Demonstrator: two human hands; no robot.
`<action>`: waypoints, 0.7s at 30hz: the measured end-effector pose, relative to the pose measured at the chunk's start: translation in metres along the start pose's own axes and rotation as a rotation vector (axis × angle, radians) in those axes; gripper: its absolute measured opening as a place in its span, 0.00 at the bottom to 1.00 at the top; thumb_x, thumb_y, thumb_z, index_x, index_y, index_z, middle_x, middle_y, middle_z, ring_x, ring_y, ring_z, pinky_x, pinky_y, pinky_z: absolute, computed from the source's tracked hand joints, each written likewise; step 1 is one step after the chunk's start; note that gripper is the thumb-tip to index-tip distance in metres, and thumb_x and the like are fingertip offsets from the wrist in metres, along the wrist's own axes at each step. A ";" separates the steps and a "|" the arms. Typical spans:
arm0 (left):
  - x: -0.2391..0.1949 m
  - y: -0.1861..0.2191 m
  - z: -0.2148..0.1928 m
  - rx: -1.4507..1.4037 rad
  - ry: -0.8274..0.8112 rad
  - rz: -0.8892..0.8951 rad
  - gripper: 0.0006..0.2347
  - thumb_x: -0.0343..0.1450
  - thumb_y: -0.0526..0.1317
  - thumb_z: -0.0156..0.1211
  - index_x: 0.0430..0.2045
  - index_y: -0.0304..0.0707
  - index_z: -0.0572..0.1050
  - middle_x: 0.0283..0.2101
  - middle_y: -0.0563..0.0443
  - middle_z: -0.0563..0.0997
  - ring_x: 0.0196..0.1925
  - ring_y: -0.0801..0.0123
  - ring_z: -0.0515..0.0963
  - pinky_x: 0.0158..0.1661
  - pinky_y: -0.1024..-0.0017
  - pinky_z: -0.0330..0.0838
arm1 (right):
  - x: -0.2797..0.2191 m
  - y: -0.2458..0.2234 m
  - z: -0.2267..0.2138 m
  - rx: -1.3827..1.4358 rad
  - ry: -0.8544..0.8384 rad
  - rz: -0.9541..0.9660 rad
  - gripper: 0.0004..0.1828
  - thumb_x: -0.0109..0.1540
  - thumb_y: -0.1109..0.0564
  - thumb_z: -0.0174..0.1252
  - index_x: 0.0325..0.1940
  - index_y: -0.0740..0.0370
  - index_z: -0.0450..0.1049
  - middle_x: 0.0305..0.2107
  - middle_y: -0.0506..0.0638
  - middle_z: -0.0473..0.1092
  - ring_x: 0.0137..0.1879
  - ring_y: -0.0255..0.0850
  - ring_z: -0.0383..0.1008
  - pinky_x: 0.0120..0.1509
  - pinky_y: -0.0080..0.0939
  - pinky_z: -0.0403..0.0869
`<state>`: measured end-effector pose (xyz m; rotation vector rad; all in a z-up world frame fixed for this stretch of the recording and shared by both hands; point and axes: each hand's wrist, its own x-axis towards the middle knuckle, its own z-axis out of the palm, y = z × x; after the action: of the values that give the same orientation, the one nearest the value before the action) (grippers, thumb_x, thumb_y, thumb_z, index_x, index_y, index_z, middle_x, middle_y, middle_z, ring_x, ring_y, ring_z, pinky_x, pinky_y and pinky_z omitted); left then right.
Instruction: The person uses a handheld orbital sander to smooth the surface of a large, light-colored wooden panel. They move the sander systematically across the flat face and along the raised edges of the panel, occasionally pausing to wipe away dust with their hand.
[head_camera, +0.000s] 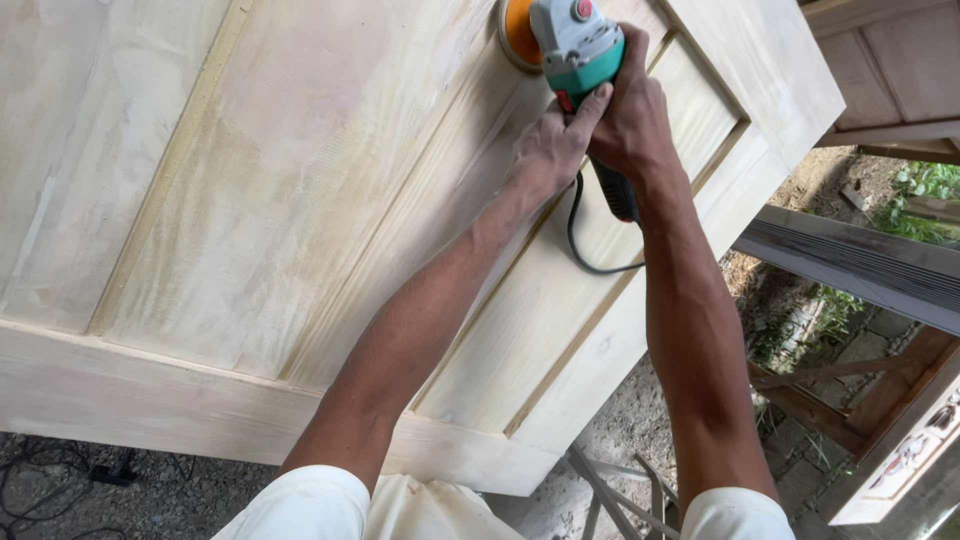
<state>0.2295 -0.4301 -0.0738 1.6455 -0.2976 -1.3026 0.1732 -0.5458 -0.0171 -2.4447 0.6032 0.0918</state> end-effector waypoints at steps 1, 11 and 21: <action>0.007 0.004 -0.001 0.000 -0.001 0.000 0.47 0.62 0.78 0.32 0.59 0.36 0.71 0.41 0.40 0.86 0.47 0.54 0.86 0.46 0.61 0.78 | 0.008 0.006 -0.001 0.001 0.010 -0.019 0.45 0.64 0.52 0.74 0.69 0.61 0.46 0.46 0.70 0.77 0.44 0.64 0.83 0.49 0.56 0.85; 0.033 0.022 0.017 0.048 0.004 0.027 0.43 0.60 0.78 0.33 0.46 0.39 0.77 0.29 0.50 0.84 0.34 0.64 0.88 0.32 0.64 0.83 | 0.012 0.033 -0.017 0.016 0.070 0.039 0.42 0.68 0.51 0.73 0.68 0.58 0.46 0.44 0.69 0.78 0.44 0.62 0.84 0.47 0.56 0.86; 0.032 0.010 0.054 0.210 0.001 0.018 0.43 0.62 0.80 0.34 0.39 0.35 0.79 0.26 0.51 0.81 0.30 0.66 0.84 0.28 0.66 0.75 | -0.022 0.041 -0.027 0.060 0.113 0.144 0.44 0.63 0.50 0.74 0.66 0.60 0.47 0.44 0.69 0.78 0.46 0.62 0.84 0.49 0.57 0.85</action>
<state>0.1997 -0.4860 -0.0825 1.8140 -0.4608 -1.2919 0.1333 -0.5820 -0.0135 -2.3579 0.8200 -0.0065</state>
